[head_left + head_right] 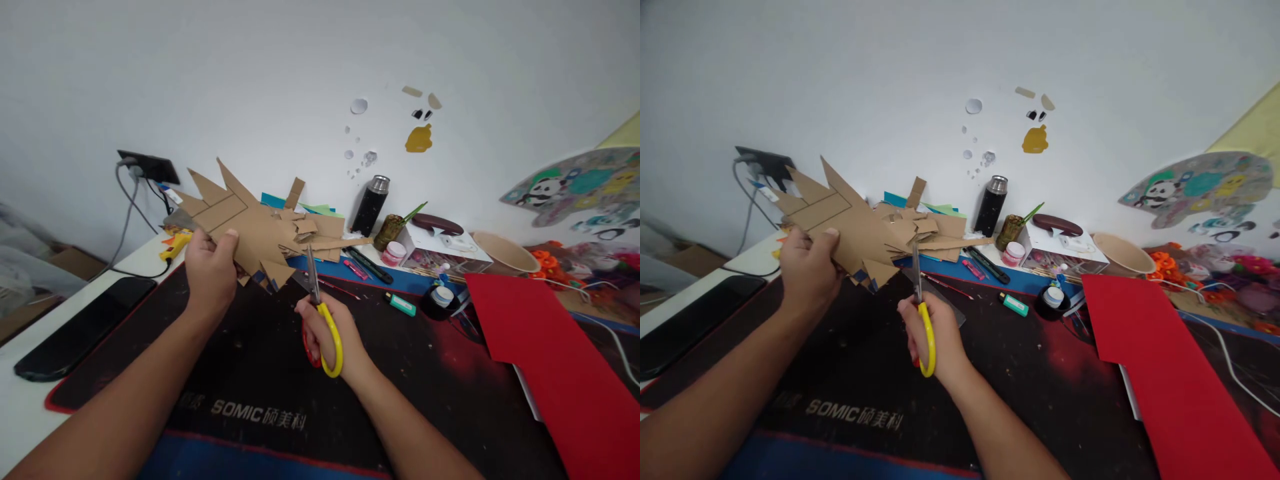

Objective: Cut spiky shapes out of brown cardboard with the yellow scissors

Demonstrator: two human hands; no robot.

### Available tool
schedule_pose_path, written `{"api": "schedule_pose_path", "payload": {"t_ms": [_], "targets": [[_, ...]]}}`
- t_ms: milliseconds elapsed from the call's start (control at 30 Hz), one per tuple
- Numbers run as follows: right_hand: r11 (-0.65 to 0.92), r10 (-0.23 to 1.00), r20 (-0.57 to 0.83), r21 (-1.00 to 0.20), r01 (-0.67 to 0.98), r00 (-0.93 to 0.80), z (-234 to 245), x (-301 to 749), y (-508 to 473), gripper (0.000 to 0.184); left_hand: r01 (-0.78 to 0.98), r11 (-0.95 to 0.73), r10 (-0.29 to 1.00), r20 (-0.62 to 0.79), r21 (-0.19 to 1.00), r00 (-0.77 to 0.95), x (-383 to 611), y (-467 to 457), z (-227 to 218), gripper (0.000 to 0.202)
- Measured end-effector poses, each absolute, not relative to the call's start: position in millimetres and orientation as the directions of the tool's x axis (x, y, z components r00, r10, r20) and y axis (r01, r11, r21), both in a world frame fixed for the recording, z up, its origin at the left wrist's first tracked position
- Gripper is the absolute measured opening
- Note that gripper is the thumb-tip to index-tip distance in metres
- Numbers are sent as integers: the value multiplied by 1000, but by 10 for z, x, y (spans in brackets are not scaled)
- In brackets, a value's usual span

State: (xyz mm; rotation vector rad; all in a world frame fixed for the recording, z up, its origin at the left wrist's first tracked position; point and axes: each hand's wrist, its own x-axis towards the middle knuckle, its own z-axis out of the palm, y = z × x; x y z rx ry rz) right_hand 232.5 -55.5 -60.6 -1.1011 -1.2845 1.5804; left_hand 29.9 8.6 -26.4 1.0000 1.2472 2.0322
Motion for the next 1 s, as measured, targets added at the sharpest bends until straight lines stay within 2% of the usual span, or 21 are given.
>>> {"api": "schedule_pose_path", "payload": {"t_ms": [133,333,567,700,867,1000], "targets": [[-153,959,-96,-967,-202,-268,-544,2357,-520,59,-110,-390,799,276,914,-534,363,54,-295,18],[-165,954,-95,-958,-236,-283,-565,2336,-534,64,-44,-327,867,281,944,-412,486,-36,-369,20],[-178,961,-116,-955,-239,-252,-565,2342,-514,51,83,-306,911,317,949,-263,649,-155,-413,35],[-195,958,-135,-954,-230,-252,-561,2339,-514,46,152,-305,924,331,940,-191,674,-180,-405,34],[-223,943,-152,-949,-222,-295,-556,2341,-521,46,221,-328,907,371,919,-197,658,-174,-403,26],[-204,947,-126,-947,-249,-296,-532,2352,-537,46,261,-300,883,371,918,-290,558,-90,-414,24]]}}
